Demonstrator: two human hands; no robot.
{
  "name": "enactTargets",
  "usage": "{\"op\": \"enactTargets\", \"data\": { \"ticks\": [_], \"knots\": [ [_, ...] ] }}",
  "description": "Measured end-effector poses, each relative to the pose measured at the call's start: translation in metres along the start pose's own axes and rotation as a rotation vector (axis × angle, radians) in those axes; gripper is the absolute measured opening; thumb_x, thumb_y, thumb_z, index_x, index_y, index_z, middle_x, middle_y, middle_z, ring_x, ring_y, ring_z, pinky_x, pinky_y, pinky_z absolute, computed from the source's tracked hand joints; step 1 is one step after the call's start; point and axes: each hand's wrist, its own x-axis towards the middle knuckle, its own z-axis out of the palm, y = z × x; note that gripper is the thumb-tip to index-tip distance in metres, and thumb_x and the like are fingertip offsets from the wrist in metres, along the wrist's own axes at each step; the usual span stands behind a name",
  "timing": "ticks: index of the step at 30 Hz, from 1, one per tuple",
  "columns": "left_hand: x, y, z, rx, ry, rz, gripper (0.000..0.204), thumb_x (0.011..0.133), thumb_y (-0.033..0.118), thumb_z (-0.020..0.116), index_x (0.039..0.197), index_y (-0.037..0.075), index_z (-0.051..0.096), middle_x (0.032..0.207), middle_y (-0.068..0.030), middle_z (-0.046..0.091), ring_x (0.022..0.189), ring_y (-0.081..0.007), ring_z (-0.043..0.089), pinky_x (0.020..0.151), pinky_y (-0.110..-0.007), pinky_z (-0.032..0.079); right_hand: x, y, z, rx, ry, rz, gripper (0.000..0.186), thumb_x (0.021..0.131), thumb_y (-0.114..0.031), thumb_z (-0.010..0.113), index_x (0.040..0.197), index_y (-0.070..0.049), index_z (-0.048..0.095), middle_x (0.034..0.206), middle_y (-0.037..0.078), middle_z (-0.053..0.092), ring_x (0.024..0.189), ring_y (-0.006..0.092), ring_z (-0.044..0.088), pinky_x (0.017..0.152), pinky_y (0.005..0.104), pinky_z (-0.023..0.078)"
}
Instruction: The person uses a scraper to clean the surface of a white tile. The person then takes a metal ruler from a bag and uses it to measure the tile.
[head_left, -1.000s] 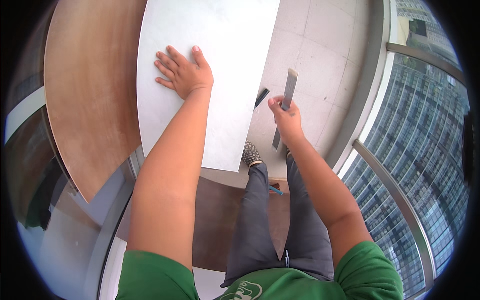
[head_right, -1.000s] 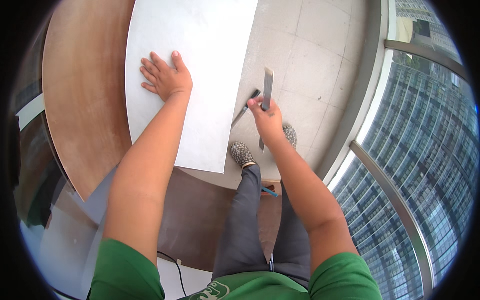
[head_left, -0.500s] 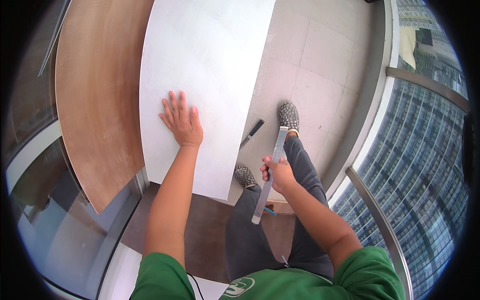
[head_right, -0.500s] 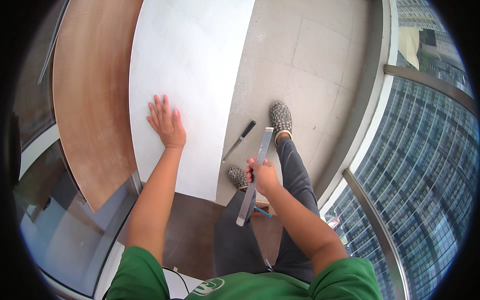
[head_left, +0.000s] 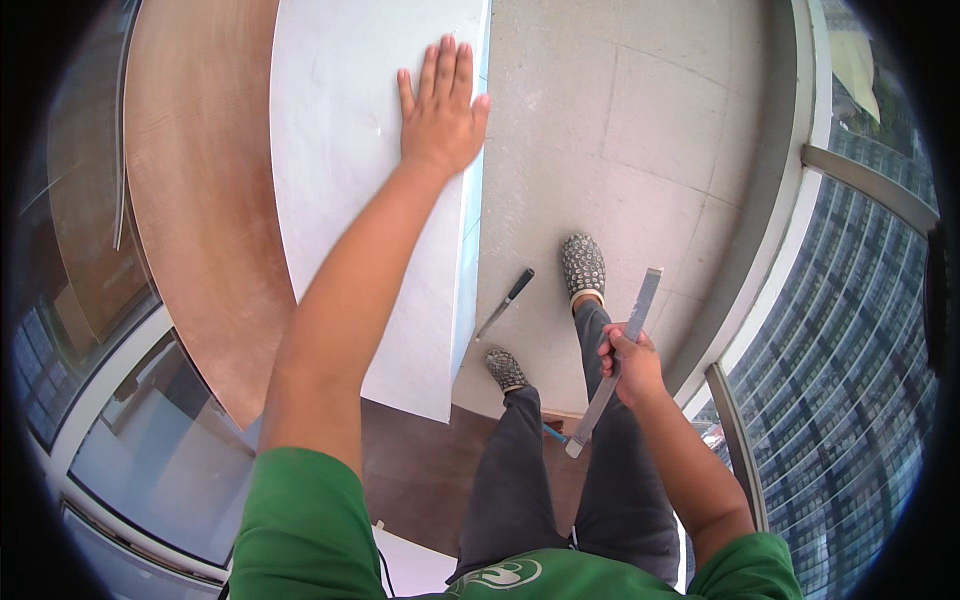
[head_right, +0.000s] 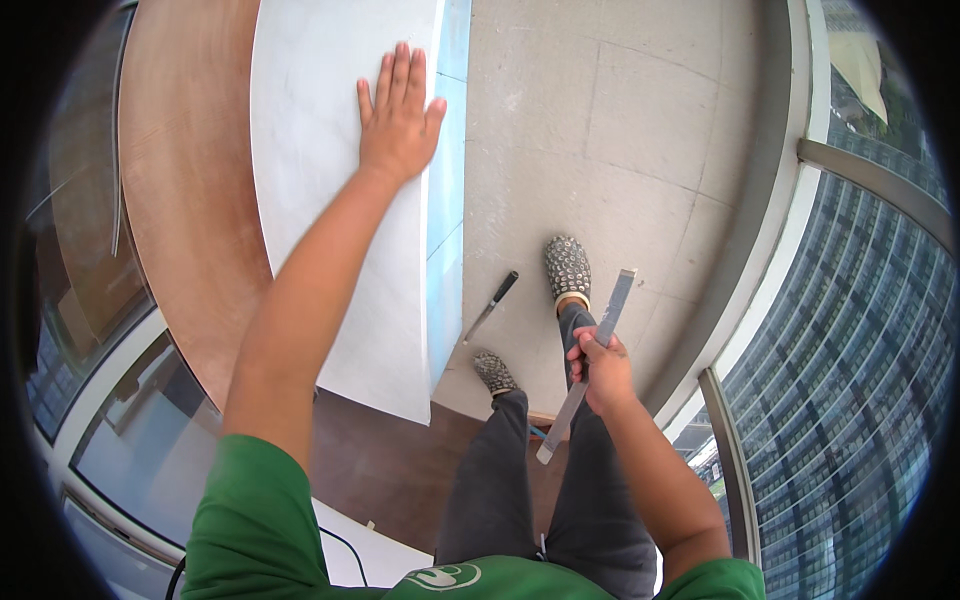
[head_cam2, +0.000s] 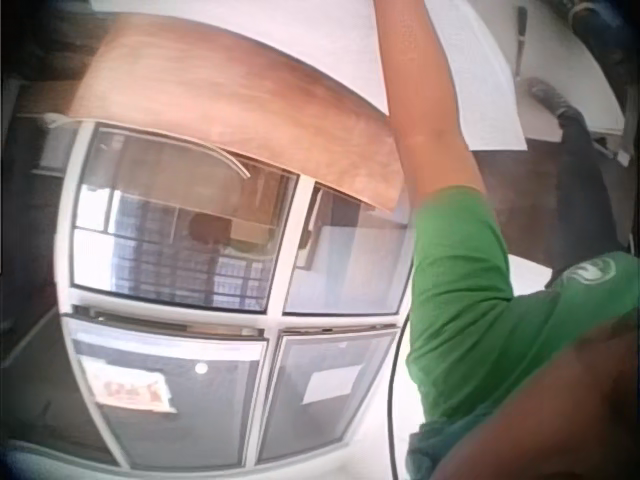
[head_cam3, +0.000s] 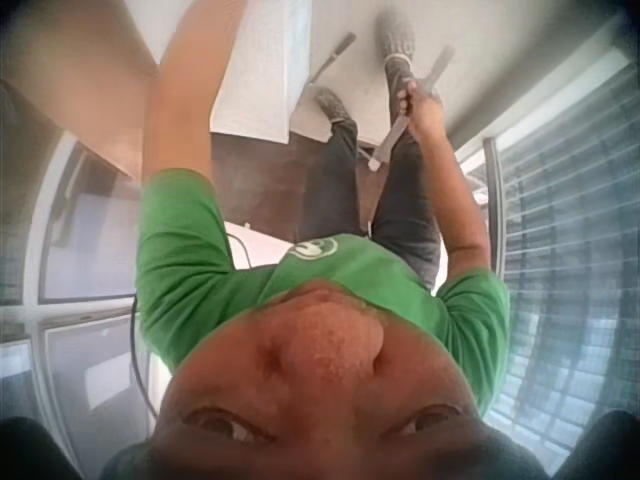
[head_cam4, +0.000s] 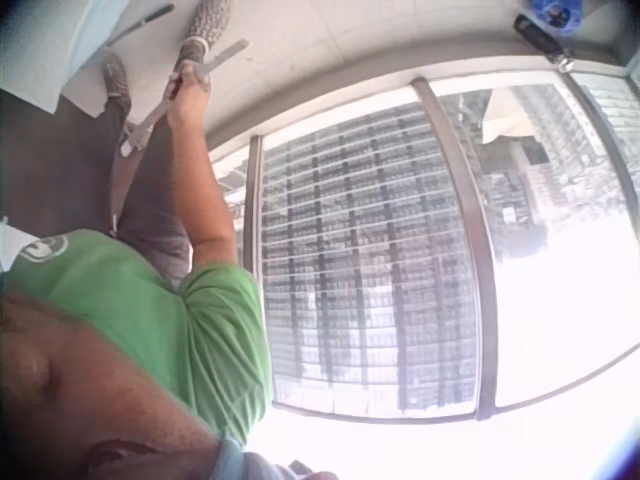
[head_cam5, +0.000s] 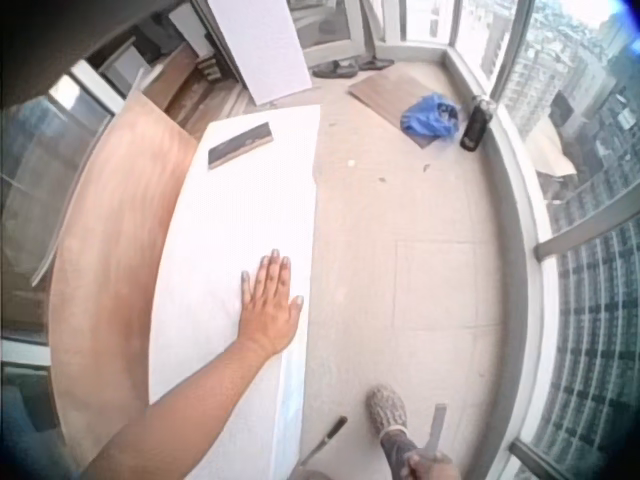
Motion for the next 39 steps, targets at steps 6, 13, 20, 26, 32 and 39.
{"op": "enactTargets", "data": {
  "ticks": [6, 13, 20, 26, 32, 39],
  "knots": [
    [0.178, -0.058, -0.033, -0.121, 0.182, -0.651, 0.071, 0.108, 0.05, 0.03, 0.164, 0.007, 0.016, 0.171, -0.0143, 0.012, 0.158, -0.0311, 0.012, 0.127, -0.054, 0.008, -0.002, -0.034, 0.001, 0.012, 0.019, -0.03, 0.019, 0.105, -0.022, 0.053, 0.111, -0.005, 0.058, 0.078, 0.008, 0.06, 0.058, 0.0158, 0.053, 0.054, 0.0314, 0.044],
    [0.051, -0.104, -0.011, -0.102, 0.166, -0.454, 0.077, 0.103, 0.059, 0.039, 0.163, 0.014, 0.021, 0.172, -0.0117, 0.012, 0.159, -0.0268, 0.007, 0.126, -0.054, -0.001, 0.032, -0.113, 0.065, -0.16, -0.095, -0.376, 0.037, 0.108, -0.031, 0.05, 0.127, -0.001, 0.061, 0.083, 0.008, 0.063, 0.062, 0.0128, 0.055, 0.057, 0.0269, 0.046],
    [0.013, -0.109, -0.011, -0.118, 0.105, -0.648, 0.077, 0.102, 0.06, 0.04, 0.163, 0.016, 0.024, 0.171, -0.0093, 0.016, 0.158, -0.0259, 0.009, 0.128, -0.049, 0.002, 0.1, -0.254, 0.229, -0.822, 0.023, -1.153, 0.026, 0.105, -0.022, 0.053, 0.117, -0.006, 0.068, 0.091, 0.018, 0.069, 0.084, 0.03, 0.068, 0.076, 0.0389, 0.053],
    [0.018, -0.106, -0.012, -0.149, 0.121, -0.629, 0.076, 0.102, 0.059, 0.042, 0.162, 0.015, 0.026, 0.171, -0.0096, 0.018, 0.158, -0.0265, 0.01, 0.127, -0.05, 0.003, 0.139, -0.363, 0.293, -1.133, 0.373, -1.44, 0.023, 0.101, -0.017, 0.056, 0.118, -0.009, 0.069, 0.107, 0.017, 0.072, 0.098, 0.0386, 0.067, 0.086, 0.0446, 0.054],
    [0.015, -0.111, -0.009, -0.154, 0.141, -0.604, 0.076, 0.102, 0.058, 0.045, 0.162, 0.014, 0.027, 0.17, -0.0112, 0.019, 0.158, -0.028, 0.01, 0.126, -0.052, 0.002, 0.151, -0.372, 0.292, -1.182, 0.323, -1.651, 0.016, 0.098, -0.012, 0.057, 0.107, -0.005, 0.068, 0.104, 0.02, 0.07, 0.096, 0.0421, 0.065, 0.084, 0.0477, 0.054],
    [0.013, -0.114, -0.012, -0.134, 0.119, -0.605, 0.077, 0.102, 0.058, 0.043, 0.162, 0.013, 0.025, 0.171, -0.0114, 0.016, 0.158, -0.0281, 0.009, 0.126, -0.052, 0.001, 0.094, -0.228, 0.245, -1.627, 0.057, -1.538, 0.031, 0.091, -0.005, 0.059, 0.119, -0.015, 0.066, 0.104, 0.003, 0.067, 0.094, 0.0251, 0.061, 0.082, 0.0392, 0.05]
  ]
}}
